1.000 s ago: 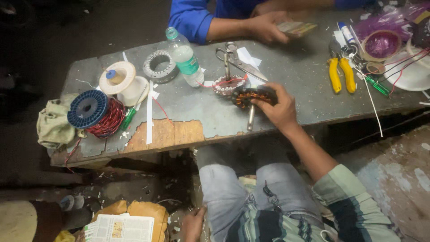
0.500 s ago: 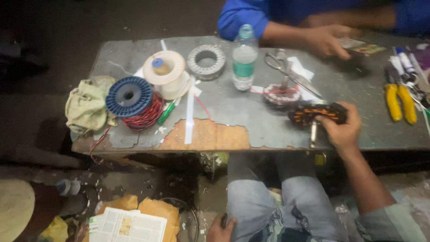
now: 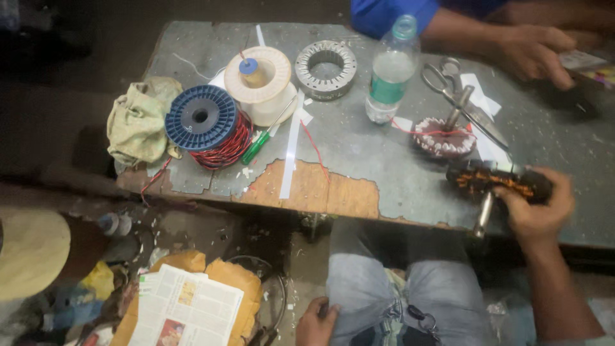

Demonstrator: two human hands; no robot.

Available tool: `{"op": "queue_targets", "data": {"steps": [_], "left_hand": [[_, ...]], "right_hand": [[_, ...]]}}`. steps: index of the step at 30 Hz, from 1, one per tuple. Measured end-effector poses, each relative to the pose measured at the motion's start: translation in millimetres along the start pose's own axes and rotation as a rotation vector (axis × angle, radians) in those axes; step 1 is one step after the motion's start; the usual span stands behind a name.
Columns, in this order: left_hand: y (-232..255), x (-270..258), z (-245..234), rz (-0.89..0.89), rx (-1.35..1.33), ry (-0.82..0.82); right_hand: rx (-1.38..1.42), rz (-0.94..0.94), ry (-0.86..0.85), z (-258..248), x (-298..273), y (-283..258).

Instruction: The person operates a motor stator winding machine, repeatedly pressing a button to wind copper wire onto a stator core. After winding, the person removes the stator, walks to a workbench, and uses scissors to cut a strip of white tape.

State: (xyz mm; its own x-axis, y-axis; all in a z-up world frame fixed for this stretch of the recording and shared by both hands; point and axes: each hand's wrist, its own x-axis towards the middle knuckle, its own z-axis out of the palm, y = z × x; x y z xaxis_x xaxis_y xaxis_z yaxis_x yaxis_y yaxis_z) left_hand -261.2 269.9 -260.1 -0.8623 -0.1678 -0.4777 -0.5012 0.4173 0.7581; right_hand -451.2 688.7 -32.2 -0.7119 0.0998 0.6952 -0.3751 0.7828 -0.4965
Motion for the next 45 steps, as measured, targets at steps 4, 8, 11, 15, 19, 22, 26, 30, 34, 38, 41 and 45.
{"op": "queue_targets", "data": {"steps": [4, 8, 11, 15, 19, 22, 26, 30, 34, 38, 41, 45], "left_hand": [[18.7, -13.1, -14.2, -0.095, 0.057, 0.006], [59.1, -23.3, -27.9, -0.093, 0.106, 0.013], [76.5, -25.6, -41.1, -0.175, 0.135, -0.072], [75.1, -29.4, -37.9, -0.181, 0.139, -0.138], [51.3, -25.8, -21.2, -0.04, 0.212, -0.004], [24.8, -16.0, -8.6, -0.051, 0.25, -0.016], [2.1, -10.3, 16.1, -0.108, 0.23, -0.078], [-1.6, 6.9, 10.3, -0.245, 0.188, -0.183], [16.2, 3.8, 3.0, -0.274, 0.162, -0.188], [35.9, -0.2, -11.9, -0.335, 0.233, -0.183], [40.7, -7.4, -8.6, -0.306, 0.256, -0.148], [14.8, -5.1, 6.5, -0.331, 0.309, -0.084]], "right_hand": [[0.103, 0.074, -0.036, -2.2, -11.2, 0.9], [-0.016, -0.022, -0.091, -7.9, -6.6, 0.5], [-0.078, -0.193, -0.106, -12.8, -7.7, 10.8], [0.207, -0.028, -0.192, -11.8, -22.5, 29.4], [0.306, 0.012, -0.2, -11.3, -29.2, 29.7], [-0.022, 0.004, -0.222, -12.2, -29.0, 15.4], [-0.115, -0.071, -0.21, -19.6, -10.5, 3.8], [-0.034, -0.085, -0.141, -6.1, 0.5, 5.9], [0.039, -0.063, -0.134, -6.2, -2.7, 18.1], [0.164, -0.037, -0.16, 5.4, -5.9, 21.7], [0.28, -0.039, -0.215, 3.9, 4.1, 16.8], [0.417, 0.008, -0.253, -12.5, -2.4, -7.4]]}}
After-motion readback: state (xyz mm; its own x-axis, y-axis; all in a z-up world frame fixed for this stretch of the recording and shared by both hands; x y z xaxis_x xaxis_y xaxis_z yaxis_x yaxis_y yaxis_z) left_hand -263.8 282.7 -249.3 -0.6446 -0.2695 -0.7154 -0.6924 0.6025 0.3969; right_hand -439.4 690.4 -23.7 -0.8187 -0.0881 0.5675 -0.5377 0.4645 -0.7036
